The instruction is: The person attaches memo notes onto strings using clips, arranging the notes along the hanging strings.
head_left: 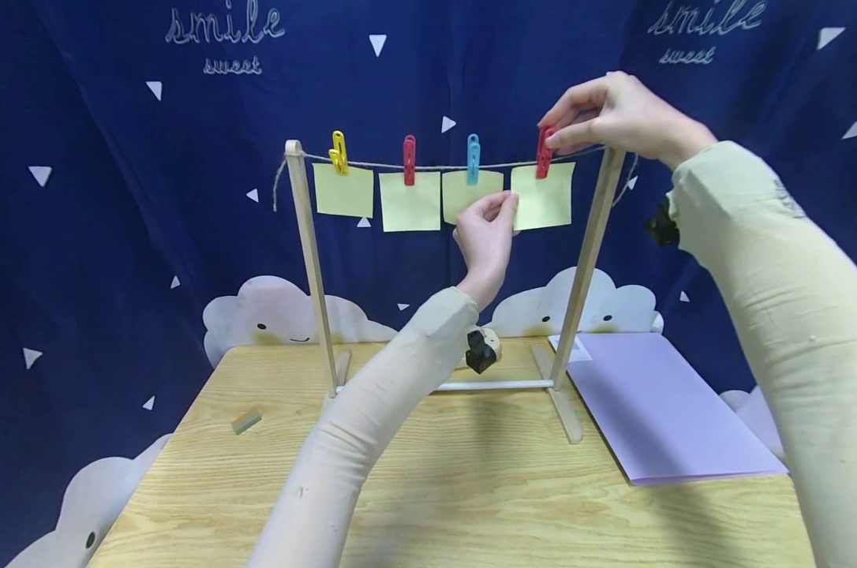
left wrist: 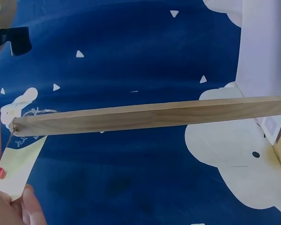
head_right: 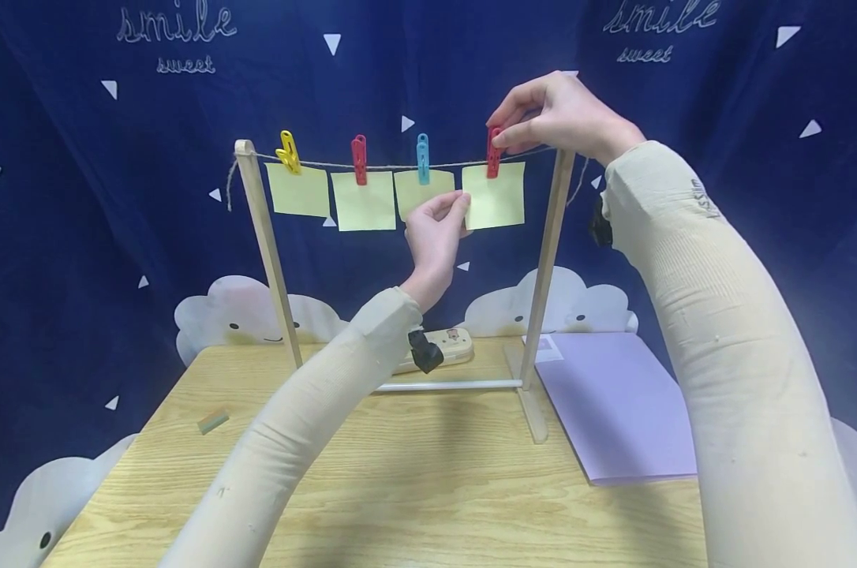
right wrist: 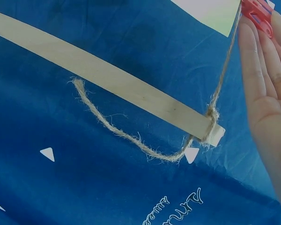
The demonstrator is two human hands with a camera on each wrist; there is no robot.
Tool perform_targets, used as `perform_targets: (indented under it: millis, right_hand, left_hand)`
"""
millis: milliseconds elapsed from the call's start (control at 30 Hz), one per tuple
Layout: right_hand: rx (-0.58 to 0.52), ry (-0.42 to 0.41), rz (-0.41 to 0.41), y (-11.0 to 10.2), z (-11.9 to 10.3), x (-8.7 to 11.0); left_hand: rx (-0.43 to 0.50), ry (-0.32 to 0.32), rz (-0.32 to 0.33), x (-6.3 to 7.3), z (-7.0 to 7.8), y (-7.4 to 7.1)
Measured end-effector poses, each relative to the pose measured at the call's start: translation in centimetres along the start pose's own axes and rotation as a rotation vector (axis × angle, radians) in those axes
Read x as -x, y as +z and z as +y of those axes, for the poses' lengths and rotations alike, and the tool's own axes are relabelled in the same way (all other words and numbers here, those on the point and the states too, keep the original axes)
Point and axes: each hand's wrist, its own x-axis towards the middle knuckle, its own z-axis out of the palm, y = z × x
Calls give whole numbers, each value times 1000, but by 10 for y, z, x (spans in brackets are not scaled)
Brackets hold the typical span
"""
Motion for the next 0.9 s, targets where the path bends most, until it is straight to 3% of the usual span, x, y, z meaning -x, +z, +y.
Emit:
perform_targets:
  millis: [900]
  right_hand:
    - [45, 59, -48, 2, -1, -1]
  left_hand:
    - [12, -22, 7, 1, -2, 1]
